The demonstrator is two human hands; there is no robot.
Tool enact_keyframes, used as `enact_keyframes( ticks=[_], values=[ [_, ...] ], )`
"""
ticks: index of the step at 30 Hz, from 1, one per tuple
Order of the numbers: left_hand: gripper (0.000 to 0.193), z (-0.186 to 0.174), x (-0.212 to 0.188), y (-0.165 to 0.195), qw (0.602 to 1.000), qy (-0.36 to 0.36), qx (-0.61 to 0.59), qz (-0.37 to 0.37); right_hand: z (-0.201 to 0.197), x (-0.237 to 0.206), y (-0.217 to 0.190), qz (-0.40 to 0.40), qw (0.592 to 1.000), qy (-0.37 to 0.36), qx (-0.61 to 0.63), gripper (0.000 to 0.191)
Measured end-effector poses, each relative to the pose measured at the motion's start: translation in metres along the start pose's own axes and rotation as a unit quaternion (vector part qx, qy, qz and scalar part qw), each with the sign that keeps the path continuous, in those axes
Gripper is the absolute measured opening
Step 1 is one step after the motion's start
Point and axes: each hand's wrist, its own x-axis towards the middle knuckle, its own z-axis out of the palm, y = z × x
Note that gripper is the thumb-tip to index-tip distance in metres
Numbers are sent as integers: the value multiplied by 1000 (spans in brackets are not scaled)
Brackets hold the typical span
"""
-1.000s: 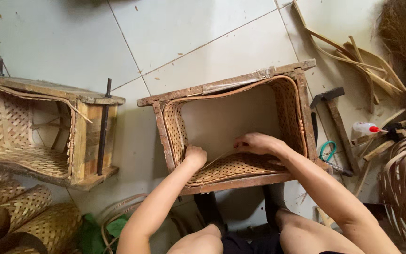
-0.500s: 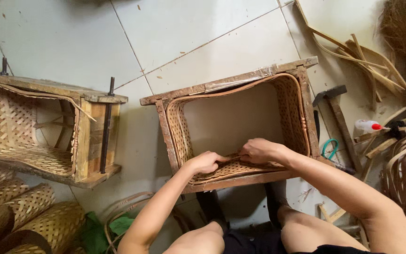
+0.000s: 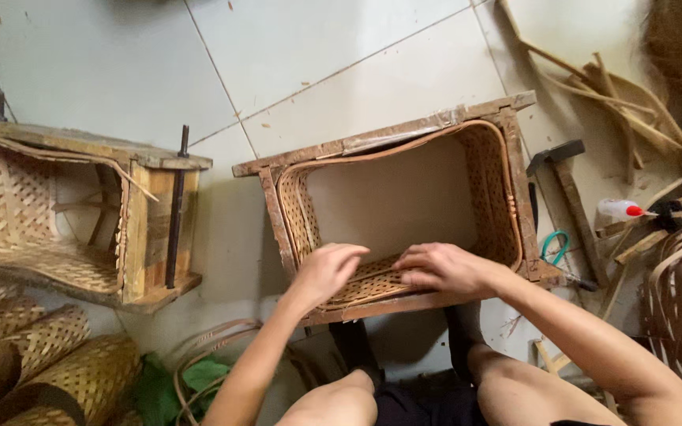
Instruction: The person assembles a rectangular basket by fitting a woven body into a wooden mold and securing the rim with a hammer. They adjust the frame, insert the woven piece, and tap the edges to lock it in place.
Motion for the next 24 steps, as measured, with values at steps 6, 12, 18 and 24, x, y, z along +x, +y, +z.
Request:
enact_keyframes(
  ticks=[6,12,18,24],
  values=[
    [18,-38,-74,15,991,97,84,28,11,0,-22,-56,996,31,-55,33],
    [59,-31,-110,18,974,92,161,129,24,-3,-13,-102,986,79,-101,29],
    [68,-13,-121,14,958,93,245,113,42,-19,-3,-199,951,138,-191,46],
    [64,2,-129,15,960,107,232,113,45,-34,-7,-185,950,103,-231,49]
  ],
)
